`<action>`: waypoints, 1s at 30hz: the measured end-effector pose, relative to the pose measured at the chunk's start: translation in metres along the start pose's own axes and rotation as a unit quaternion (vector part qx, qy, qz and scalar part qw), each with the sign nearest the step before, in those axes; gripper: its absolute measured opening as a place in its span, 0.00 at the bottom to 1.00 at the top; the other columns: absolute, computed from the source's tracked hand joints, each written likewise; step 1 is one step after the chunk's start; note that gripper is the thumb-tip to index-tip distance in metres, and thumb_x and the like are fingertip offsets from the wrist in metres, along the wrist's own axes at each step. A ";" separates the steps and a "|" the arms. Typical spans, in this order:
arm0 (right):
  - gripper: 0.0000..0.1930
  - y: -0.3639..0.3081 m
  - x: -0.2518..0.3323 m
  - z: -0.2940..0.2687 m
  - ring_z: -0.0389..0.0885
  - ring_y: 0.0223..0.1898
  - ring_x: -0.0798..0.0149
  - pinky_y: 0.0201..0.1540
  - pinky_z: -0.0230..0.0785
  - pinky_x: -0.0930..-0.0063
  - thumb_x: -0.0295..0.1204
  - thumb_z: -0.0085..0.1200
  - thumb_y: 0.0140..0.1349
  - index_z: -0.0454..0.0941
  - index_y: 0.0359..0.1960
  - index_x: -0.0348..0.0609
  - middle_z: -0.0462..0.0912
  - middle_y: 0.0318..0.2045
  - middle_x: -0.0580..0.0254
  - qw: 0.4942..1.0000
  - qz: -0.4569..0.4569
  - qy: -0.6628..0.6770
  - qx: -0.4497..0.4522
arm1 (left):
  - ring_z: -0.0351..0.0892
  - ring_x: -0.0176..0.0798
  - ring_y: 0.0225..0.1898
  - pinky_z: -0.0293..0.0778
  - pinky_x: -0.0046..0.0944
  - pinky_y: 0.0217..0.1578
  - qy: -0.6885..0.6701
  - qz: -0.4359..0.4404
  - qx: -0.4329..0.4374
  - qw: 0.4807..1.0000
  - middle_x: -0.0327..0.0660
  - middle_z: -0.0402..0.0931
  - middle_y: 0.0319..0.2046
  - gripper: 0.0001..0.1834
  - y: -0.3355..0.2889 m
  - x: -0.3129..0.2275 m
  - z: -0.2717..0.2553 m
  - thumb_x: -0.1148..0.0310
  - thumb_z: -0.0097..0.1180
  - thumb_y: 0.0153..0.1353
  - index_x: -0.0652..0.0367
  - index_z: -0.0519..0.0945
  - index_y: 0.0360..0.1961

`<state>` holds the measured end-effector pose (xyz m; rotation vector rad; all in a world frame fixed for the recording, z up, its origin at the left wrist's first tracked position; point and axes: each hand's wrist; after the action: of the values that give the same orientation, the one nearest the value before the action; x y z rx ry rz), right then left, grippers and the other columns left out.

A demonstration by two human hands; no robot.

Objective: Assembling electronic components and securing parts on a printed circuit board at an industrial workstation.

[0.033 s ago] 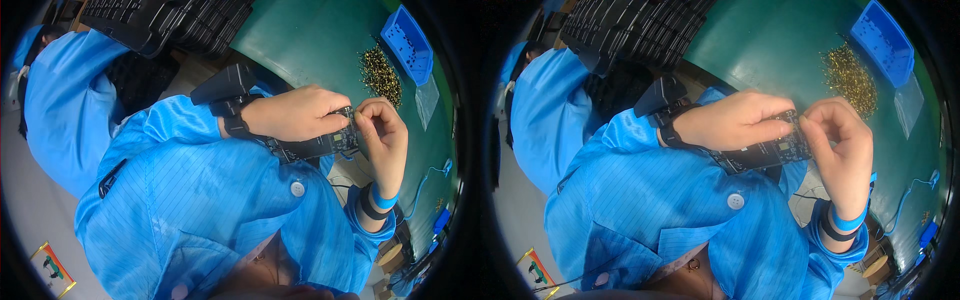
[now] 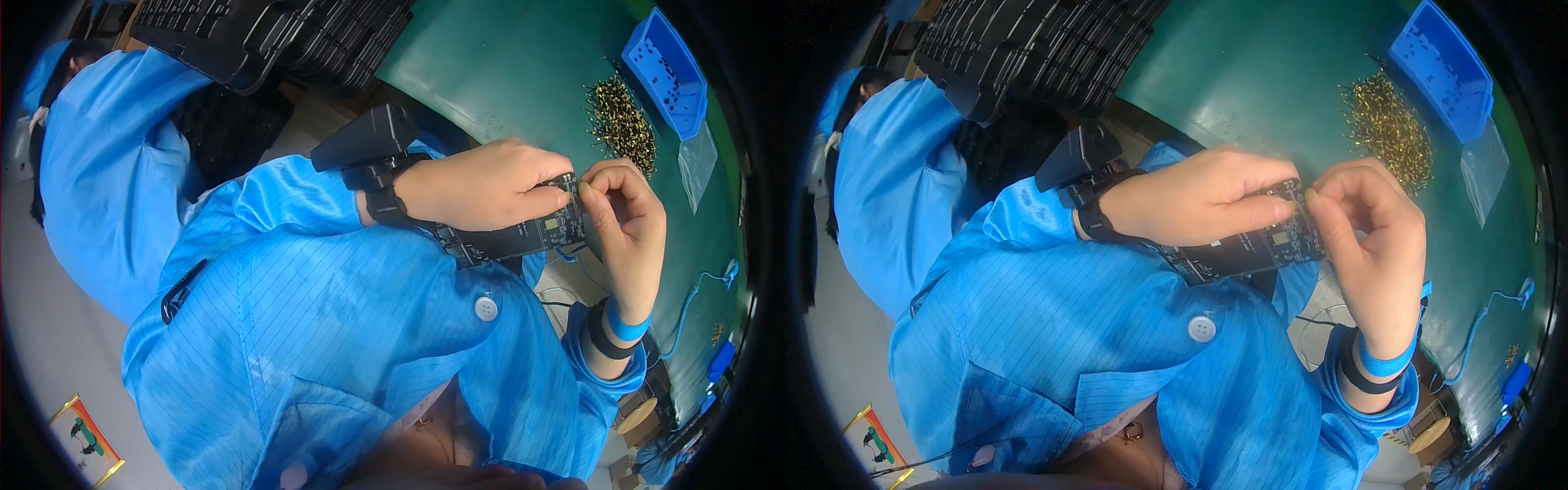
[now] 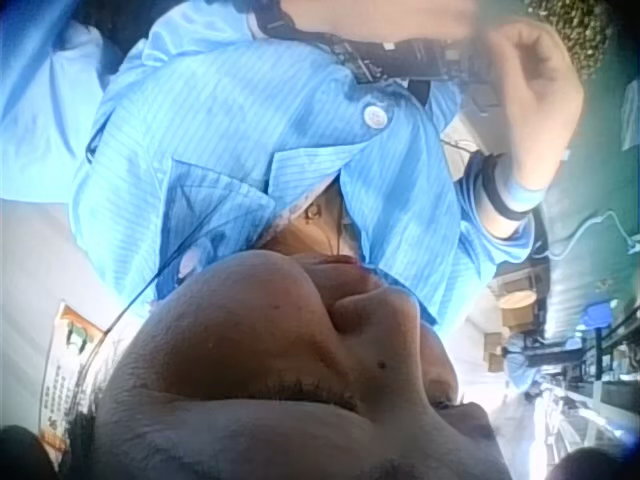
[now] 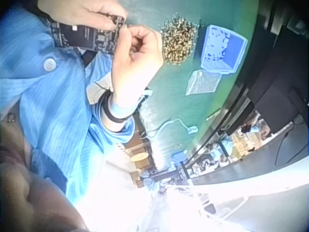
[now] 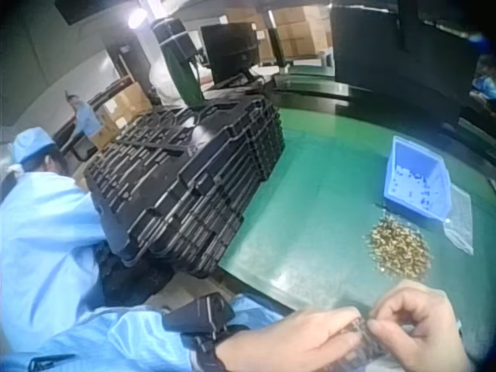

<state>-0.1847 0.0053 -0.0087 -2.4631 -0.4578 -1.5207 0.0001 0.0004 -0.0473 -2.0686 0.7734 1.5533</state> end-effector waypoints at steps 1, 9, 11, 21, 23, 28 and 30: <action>0.02 0.000 -0.002 0.000 0.69 0.26 0.76 0.28 0.63 0.84 0.17 0.50 0.50 0.70 0.25 0.33 0.71 0.26 0.65 1.000 0.003 0.010 0.001 | 0.68 0.42 0.24 0.64 0.37 0.26 0.008 0.004 -0.001 1.000 0.50 0.69 0.22 0.11 0.000 0.001 0.000 0.66 0.45 0.58 0.66 0.69 0.32; 0.04 -0.003 -0.005 0.001 0.72 0.26 0.77 0.30 0.65 0.85 0.17 0.52 0.49 0.71 0.27 0.34 0.73 0.24 0.67 0.998 0.042 0.047 0.007 | 0.69 0.46 0.24 0.64 0.39 0.26 0.019 0.023 -0.004 1.000 0.50 0.68 0.22 0.11 0.000 0.004 0.001 0.66 0.44 0.58 0.66 0.68 0.32; 0.04 -0.002 -0.006 0.002 0.72 0.27 0.77 0.30 0.65 0.85 0.17 0.52 0.49 0.71 0.27 0.34 0.73 0.24 0.67 0.999 0.033 0.039 0.009 | 0.69 0.47 0.23 0.64 0.39 0.25 0.024 0.027 -0.002 0.999 0.50 0.68 0.22 0.11 0.001 0.003 0.000 0.66 0.44 0.58 0.66 0.68 0.32; 0.03 -0.002 -0.003 0.005 0.72 0.25 0.73 0.30 0.65 0.84 0.15 0.53 0.47 0.72 0.24 0.32 0.73 0.24 0.63 1.000 -0.009 0.014 -0.013 | 0.68 0.53 0.23 0.62 0.42 0.24 0.039 0.056 -0.005 0.998 0.52 0.67 0.21 0.11 0.001 0.005 0.001 0.67 0.44 0.58 0.66 0.67 0.31; 0.03 -0.002 -0.002 0.004 0.72 0.25 0.73 0.30 0.65 0.83 0.15 0.53 0.47 0.72 0.24 0.32 0.73 0.24 0.63 1.000 -0.011 0.011 -0.013 | 0.68 0.55 0.24 0.62 0.43 0.24 0.042 0.072 -0.016 0.996 0.53 0.67 0.21 0.11 0.001 0.007 0.002 0.67 0.44 0.58 0.66 0.67 0.31; 0.03 -0.003 0.000 0.003 0.72 0.25 0.73 0.29 0.65 0.83 0.15 0.53 0.46 0.72 0.23 0.32 0.73 0.23 0.63 0.999 -0.025 -0.022 -0.012 | 0.68 0.57 0.25 0.62 0.44 0.24 0.043 0.065 -0.015 0.997 0.54 0.68 0.21 0.11 0.001 0.003 0.002 0.67 0.44 0.57 0.66 0.67 0.30; 0.03 -0.003 -0.001 0.003 0.72 0.24 0.73 0.29 0.65 0.83 0.15 0.53 0.46 0.72 0.23 0.32 0.73 0.23 0.63 0.999 -0.024 -0.021 -0.014 | 0.68 0.57 0.25 0.62 0.45 0.24 0.041 0.064 -0.013 0.997 0.54 0.68 0.21 0.11 0.002 0.002 0.002 0.67 0.44 0.57 0.66 0.66 0.31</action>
<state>-0.1835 0.0093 -0.0113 -2.5271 -0.5101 -1.5074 -0.0021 0.0003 -0.0502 -2.1502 0.9381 1.5611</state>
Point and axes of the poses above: each hand's wrist, its own y-axis towards the middle knuckle, its own z-axis out of the palm, x = y × z
